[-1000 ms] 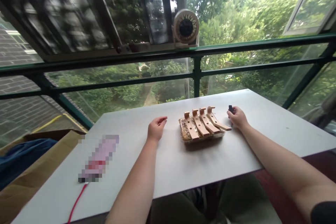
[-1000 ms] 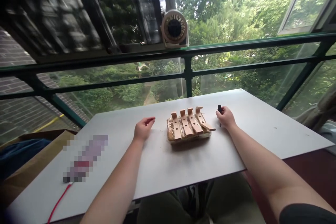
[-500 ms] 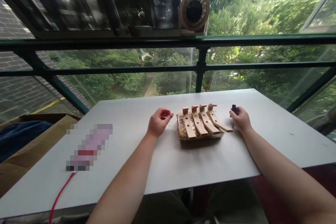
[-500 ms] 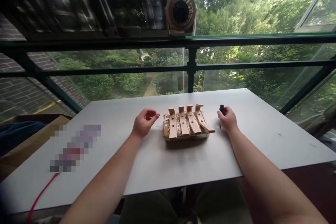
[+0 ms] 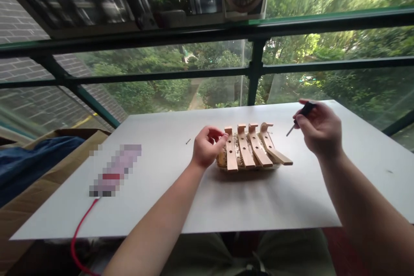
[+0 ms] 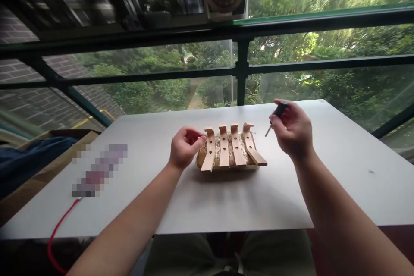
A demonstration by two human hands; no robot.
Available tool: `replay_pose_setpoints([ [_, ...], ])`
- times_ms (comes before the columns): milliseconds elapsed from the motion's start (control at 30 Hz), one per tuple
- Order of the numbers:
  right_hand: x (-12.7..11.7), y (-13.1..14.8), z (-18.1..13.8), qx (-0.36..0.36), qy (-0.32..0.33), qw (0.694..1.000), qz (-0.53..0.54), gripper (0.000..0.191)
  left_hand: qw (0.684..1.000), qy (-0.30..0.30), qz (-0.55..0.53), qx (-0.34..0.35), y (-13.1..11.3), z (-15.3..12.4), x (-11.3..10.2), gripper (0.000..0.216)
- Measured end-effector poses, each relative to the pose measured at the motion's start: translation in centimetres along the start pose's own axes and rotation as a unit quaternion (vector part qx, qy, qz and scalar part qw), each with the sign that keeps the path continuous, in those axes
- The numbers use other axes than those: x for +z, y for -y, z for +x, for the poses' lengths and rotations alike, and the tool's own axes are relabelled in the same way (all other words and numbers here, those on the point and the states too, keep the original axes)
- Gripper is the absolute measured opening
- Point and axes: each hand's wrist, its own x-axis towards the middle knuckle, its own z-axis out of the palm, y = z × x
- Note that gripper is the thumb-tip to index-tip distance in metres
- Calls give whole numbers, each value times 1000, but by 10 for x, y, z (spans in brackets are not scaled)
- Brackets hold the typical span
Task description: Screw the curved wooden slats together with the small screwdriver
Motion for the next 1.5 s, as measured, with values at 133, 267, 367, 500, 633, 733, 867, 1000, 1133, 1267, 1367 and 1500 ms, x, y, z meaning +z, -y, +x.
replay_pose_setpoints([
  [133, 22, 75, 20, -168, 80, 982, 41, 64, 993, 85, -47, -59, -3, 11, -1, 27],
  [267, 44, 116, 27, -222, 176, 959, 23, 56, 998, -1, -50, -23, 8, 6, -3, 23],
  [367, 56, 119, 30, -259, 241, 935, -11, 54, 999, -38, -9, 26, 15, -4, 0, 17],
  [500, 64, 103, 38, -278, 290, 915, -36, 53, 994, -10, 53, 90, 16, -12, 4, 9],
  [633, 71, 84, 46, -286, 310, 906, -34, 53, 991, -10, 80, 110, 18, -10, 6, 6],
  [733, 79, 75, 48, -292, 309, 905, -24, 50, 988, -11, 104, 117, 21, -8, 6, 8],
  [867, 85, 68, 47, -273, 322, 906, -7, 41, 983, -12, 130, 131, 22, -6, 3, 8],
  [1000, 86, 65, 46, -243, 326, 914, 9, 35, 981, 8, 137, 134, 21, -6, 2, 8],
  [1133, 86, 63, 48, -228, 326, 917, 29, 31, 982, 20, 136, 127, 20, -6, 3, 8],
  [1267, 88, 61, 49, -239, 337, 910, 21, 34, 983, 22, 139, 120, 21, -6, 3, 7],
  [1367, 89, 60, 48, -252, 338, 907, 8, 37, 981, 25, 141, 132, 20, -5, 2, 7],
  [1500, 91, 61, 46, -247, 344, 906, -8, 36, 979, 31, 137, 146, 20, -5, 3, 9],
])
